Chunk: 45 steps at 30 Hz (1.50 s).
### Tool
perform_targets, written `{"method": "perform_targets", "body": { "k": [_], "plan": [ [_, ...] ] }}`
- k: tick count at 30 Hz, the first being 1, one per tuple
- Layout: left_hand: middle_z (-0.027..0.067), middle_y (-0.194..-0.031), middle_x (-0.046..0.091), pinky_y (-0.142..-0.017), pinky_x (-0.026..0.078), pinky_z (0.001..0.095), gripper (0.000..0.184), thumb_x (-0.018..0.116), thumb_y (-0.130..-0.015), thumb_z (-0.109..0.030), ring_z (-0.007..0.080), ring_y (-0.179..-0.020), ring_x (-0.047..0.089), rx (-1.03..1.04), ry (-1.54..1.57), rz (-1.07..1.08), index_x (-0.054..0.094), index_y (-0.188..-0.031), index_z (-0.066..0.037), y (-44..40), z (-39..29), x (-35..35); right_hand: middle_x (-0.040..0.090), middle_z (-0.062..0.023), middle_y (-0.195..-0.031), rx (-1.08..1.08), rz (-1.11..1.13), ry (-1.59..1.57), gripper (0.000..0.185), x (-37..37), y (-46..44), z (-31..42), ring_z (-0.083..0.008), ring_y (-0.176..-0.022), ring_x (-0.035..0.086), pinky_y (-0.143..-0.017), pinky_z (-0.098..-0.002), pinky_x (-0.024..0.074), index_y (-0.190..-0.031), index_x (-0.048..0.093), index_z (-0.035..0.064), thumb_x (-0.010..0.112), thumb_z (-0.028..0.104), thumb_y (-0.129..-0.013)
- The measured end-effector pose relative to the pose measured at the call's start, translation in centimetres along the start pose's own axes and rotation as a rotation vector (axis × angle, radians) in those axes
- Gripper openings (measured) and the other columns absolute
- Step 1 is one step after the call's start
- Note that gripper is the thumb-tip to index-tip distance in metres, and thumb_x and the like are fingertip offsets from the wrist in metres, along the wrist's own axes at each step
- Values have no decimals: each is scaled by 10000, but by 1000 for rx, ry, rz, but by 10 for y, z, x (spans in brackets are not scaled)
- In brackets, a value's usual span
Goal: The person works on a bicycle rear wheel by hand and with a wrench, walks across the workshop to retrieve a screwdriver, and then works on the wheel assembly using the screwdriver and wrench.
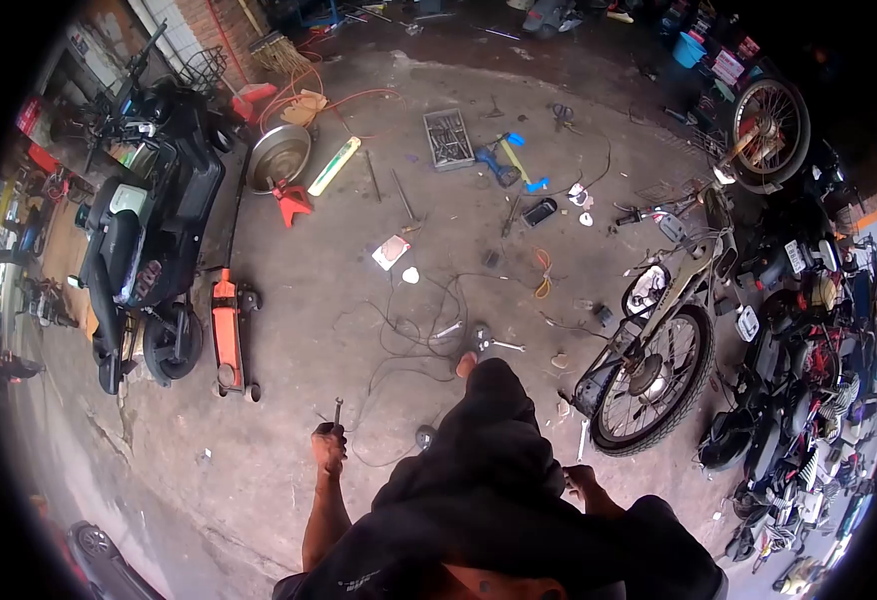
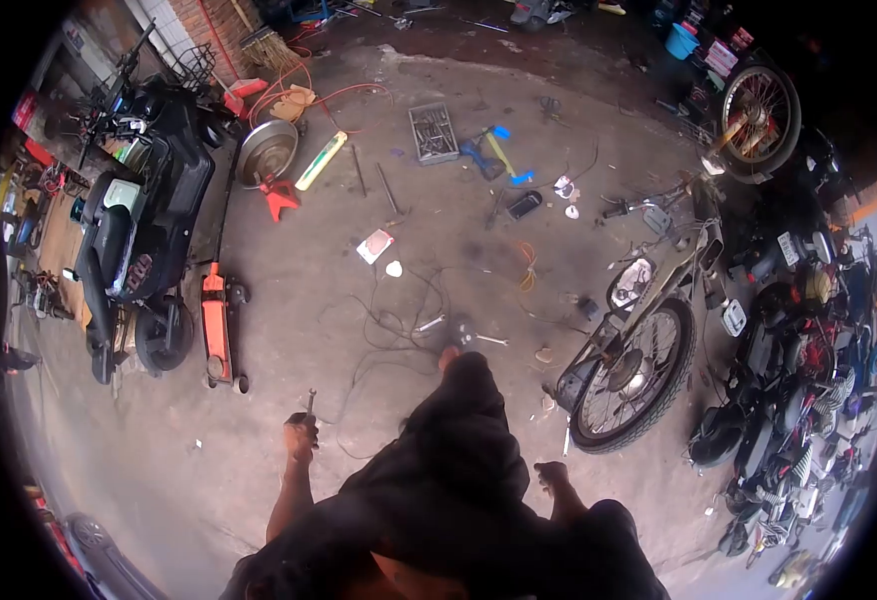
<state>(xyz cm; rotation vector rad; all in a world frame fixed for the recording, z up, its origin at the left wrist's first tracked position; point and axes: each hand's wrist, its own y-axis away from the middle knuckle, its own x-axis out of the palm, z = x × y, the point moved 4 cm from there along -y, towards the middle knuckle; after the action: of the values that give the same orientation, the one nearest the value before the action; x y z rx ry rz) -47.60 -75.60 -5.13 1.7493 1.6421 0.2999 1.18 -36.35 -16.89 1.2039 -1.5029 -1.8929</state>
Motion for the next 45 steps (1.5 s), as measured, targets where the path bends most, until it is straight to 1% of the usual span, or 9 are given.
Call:
{"method": "perform_targets", "body": {
  "k": [2, 5, 10, 12, 16, 18, 30, 40, 45],
  "plan": [
    [10, -551, 491, -318, 308, 274, 93, 589, -821, -98, 84, -371, 398, -92, 22, -2, 592, -844, -9, -18, -11, 28, 568, -55, -718, 60, 80, -129, 248, -10, -21, -13, -194, -603, 546, -593, -405, 470, -985, 654, 25, 683, 210, -822],
    [18, -529, 506, -326, 337, 281, 131, 595, -815, -148, 111, -371, 433, -68, -45, -31, 601, -750, -35, -46, -14, 55, 350, 17, -541, 125, 238, -255, 232, -11, -13, 68, -125, -414, 300, -410, -289, 210, -684, 475, 154, 593, 162, -883],
    [95, -623, 607, -426, 448, 351, 168, 608, -808, -164, 199, -482, 560, -234, -242, -178, 662, -868, -16, -82, -25, 71, 314, 49, -523, -247, 158, -89, 272, -56, 28, 363, -105, -378, 337, -368, -268, 219, -642, 431, 207, 595, 216, -859],
    [146, -684, 646, -493, 502, 373, 262, 593, -806, -192, 246, -539, 619, -281, -275, -168, 690, -961, -4, -83, -58, 83, 496, 17, -600, -511, 8, -82, 160, -86, -3, 478, -109, -403, 435, -370, -246, 326, -702, 544, 196, 588, 241, -849],
    [169, -727, 668, -532, 524, 386, 292, 603, -801, -217, 274, -602, 660, -215, -154, -238, 682, -982, -1, -74, -156, 103, 646, -127, -971, -1616, -250, 63, 258, -114, 105, 706, -221, -906, 602, -847, -345, 458, -1048, 630, -24, 620, 160, -866],
    [179, -754, 677, -558, 533, 390, 300, 612, -796, -228, 285, -637, 671, -211, -170, -281, 683, -987, -8, -75, -173, 112, 621, -103, -1056, -1600, -102, -128, 373, -87, 262, 767, -176, -963, 563, -885, -300, 436, -1156, 595, -28, 649, 246, -909],
    [247, -963, 670, -805, 521, 470, 339, 514, -800, -243, 413, -944, 644, -136, -699, -210, 699, -965, -12, -212, -123, 105, 575, -157, -1194, -3134, -297, 400, 432, -9, 716, 812, -273, -1091, 566, -928, -375, 461, -1305, 492, -4, 560, 226, -945],
    [227, -921, 668, -778, 529, 471, 315, 535, -853, -291, 399, -897, 647, 23, -746, -275, 692, -858, -18, -322, -258, 19, 600, -159, -1103, -3317, -297, 574, 414, 170, 772, 924, -280, -1008, 588, -874, -388, 478, -1251, 523, -6, 598, 223, -914],
    [225, -996, 681, -877, 508, 420, 342, 622, -786, -282, 377, -986, 649, -248, -150, -495, 705, -997, -26, -362, -334, -2, 612, -159, -1058, -3269, -454, 605, 405, 203, 806, 991, -283, -966, 598, -847, -394, 487, -1224, 538, -6, 617, 222, -899]
  ]
}}
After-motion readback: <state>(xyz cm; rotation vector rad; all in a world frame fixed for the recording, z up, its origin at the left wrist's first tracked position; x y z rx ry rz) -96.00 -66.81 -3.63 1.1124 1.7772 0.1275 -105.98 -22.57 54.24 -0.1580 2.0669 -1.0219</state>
